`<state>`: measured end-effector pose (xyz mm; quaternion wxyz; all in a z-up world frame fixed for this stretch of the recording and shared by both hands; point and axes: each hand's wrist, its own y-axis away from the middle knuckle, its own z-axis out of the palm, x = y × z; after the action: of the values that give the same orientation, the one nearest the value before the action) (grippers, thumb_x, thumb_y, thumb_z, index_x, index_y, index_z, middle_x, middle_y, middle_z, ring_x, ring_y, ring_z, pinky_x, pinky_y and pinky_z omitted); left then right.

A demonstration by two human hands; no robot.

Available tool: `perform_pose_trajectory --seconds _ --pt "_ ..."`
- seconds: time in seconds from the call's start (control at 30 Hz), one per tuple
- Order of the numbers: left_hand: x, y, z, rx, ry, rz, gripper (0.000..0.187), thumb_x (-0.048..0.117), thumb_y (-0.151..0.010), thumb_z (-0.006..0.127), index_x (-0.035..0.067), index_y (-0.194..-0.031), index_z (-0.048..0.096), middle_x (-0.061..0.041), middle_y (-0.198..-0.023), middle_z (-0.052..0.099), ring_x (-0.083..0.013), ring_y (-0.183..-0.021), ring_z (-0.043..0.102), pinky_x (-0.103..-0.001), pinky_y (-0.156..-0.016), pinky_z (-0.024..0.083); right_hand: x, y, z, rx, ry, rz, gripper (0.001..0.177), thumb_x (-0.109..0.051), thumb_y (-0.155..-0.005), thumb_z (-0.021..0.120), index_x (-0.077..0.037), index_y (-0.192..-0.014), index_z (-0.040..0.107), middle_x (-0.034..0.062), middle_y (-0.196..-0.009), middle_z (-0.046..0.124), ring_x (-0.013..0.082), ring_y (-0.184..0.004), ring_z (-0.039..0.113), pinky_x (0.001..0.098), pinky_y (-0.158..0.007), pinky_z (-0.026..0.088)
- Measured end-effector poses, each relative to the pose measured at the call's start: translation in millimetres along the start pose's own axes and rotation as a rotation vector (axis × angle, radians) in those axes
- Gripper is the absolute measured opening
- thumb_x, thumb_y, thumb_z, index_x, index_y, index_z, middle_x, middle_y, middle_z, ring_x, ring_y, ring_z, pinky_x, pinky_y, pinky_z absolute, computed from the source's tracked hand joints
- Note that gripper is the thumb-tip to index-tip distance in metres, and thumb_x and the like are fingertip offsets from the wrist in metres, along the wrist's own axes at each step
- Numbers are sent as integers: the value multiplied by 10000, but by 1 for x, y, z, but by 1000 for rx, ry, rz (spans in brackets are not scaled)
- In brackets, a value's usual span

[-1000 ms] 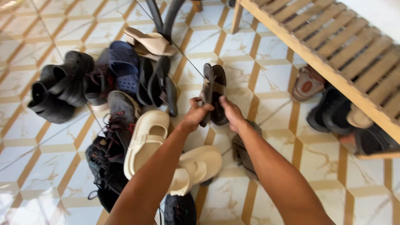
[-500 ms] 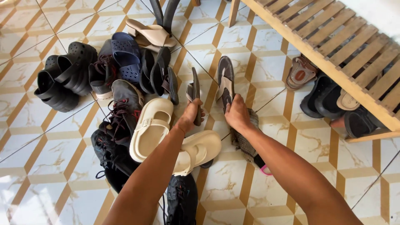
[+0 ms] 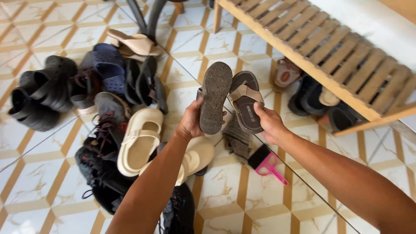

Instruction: Cleaning several pairs of shoes with a brush and a cloth.

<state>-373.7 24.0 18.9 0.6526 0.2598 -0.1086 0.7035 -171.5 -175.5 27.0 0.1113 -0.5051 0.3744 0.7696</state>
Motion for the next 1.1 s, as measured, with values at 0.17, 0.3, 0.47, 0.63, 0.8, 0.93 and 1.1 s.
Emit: perform_pose_trajectory --seconds 0.17,0.3,0.47,0.63,0.8,0.93,1.1 --pt "-42 -58 2 150 41 88 645 574 -1042 438 31 -1369 558 -203 -1230 676 -337 -1098 663 -489 -958 567 31 17 -22 24 -318 -146 416 -356 -1019 594 -59 -1310 616 64 -1172 705 182 -994 688 371 -863 581" --pt "-93 -79 22 192 115 88 629 551 -1036 514 37 -1397 543 -175 -1173 701 -313 -1043 681 -462 -894 594 72 16 -28 -24 -598 -221 440 -312 -1004 622 -56 -1360 587 66 -1236 700 201 -1071 694 376 -930 572" --pt "-138 -96 72 265 -62 78 541 457 -971 589 234 -1444 448 -46 -1250 656 -218 -1085 667 -427 -894 590 76 16 -49 204 -253 -29 510 -297 -972 621 -309 -1437 412 15 -1274 655 189 -1186 649 398 -1019 523" --pt "-196 -112 76 199 -353 104 560 443 -995 565 186 -1472 425 -96 -1288 610 -229 -1123 608 -405 -927 540 94 30 -101 99 -256 -105 461 -397 -1020 541 -109 -1372 611 51 -1215 674 199 -1078 625 378 -894 511" --pt "-256 -124 102 174 -441 11 585 441 -1024 522 178 -1519 356 -55 -1385 564 -180 -1253 532 -338 -1058 453 96 96 -120 31 -554 -266 549 -492 -1022 510 -80 -1372 603 110 -1223 680 234 -1076 668 366 -971 542" --pt "-307 -120 110 133 -679 -40 589 466 -1035 527 87 -1482 467 -174 -1385 593 -275 -1244 567 -392 -1041 484 97 146 -139 164 -632 -266 612 -586 -959 494 -77 -1266 643 111 -1161 705 242 -1044 687 396 -941 545" --pt "-327 -107 130 118 -885 -103 640 449 -979 502 140 -1535 433 -202 -1382 540 -297 -1248 544 -391 -1035 471 120 149 -169 569 -277 -150 514 -435 -886 713 -235 -1302 487 13 -1234 648 142 -1116 642 354 -957 542"
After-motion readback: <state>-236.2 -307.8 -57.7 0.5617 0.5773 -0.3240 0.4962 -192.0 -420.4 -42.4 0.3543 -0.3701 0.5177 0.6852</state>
